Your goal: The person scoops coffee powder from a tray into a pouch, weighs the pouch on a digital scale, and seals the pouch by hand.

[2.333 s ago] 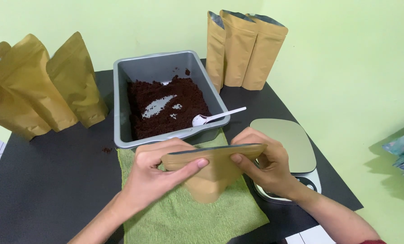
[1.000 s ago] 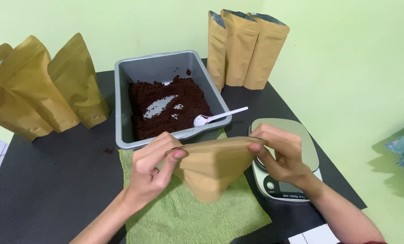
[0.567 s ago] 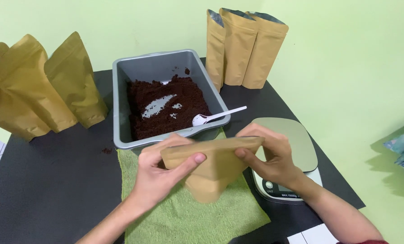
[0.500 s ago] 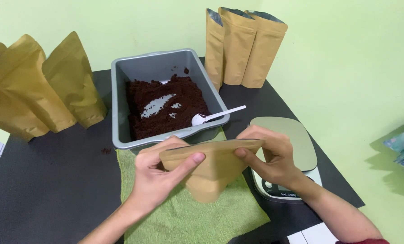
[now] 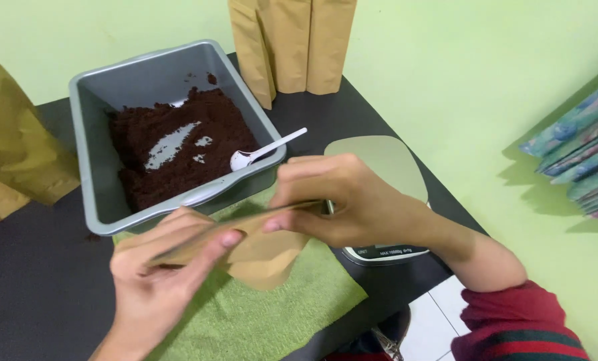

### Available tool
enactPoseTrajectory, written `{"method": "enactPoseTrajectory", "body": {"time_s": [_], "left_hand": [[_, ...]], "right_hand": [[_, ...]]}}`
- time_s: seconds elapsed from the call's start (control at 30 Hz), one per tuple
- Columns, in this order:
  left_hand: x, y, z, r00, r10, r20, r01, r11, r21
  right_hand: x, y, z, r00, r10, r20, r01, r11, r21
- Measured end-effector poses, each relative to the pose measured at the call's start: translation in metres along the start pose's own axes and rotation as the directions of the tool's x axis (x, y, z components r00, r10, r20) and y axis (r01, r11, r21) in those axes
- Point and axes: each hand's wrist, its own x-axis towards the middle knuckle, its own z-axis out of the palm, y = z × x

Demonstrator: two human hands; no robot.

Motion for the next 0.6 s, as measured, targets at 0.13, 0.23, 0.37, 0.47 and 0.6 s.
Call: {"method": "enactPoseTrajectory", "body": {"time_s": [0.13, 0.23, 0.37, 0.47, 0.6], "left_hand": [[0.0, -0.011, -0.003, 0.998, 0.034, 0.044, -0.036, 0.997, 0.065], [-0.013, -0.036, 0.001, 0.989, -0.145, 0.01, 0.146, 0.986, -0.079], [-0.011, -0.024, -0.001, 0.999, 0.024, -0.032, -0.029, 0.982, -0.187], [-0.015, -0.003, -0.026, 0.963, -0.133, -0.233, 0.105, 0.986, -0.127], [-0.022, 0.03, -0.085, 0.747, -0.278, -0.604, 0.381, 0.923, 0.045]], "right_hand": [[-0.001, -0.004, 0.005, 0.997, 0.063, -0.034, -0.065, 0.996, -0.058], [-0.002, 0.001, 0.006, 0.992, 0.124, -0.035, -0.127, 0.985, -0.118], [-0.012, 0.013, 0.001, 0.978, 0.157, -0.134, -0.185, 0.954, -0.236], [-0.024, 0.01, 0.007, 0.929, 0.209, -0.305, -0.293, 0.919, -0.263], [-0.053, 0.018, 0.005, 0.916, 0.248, -0.314, -0.339, 0.899, -0.277]]}}
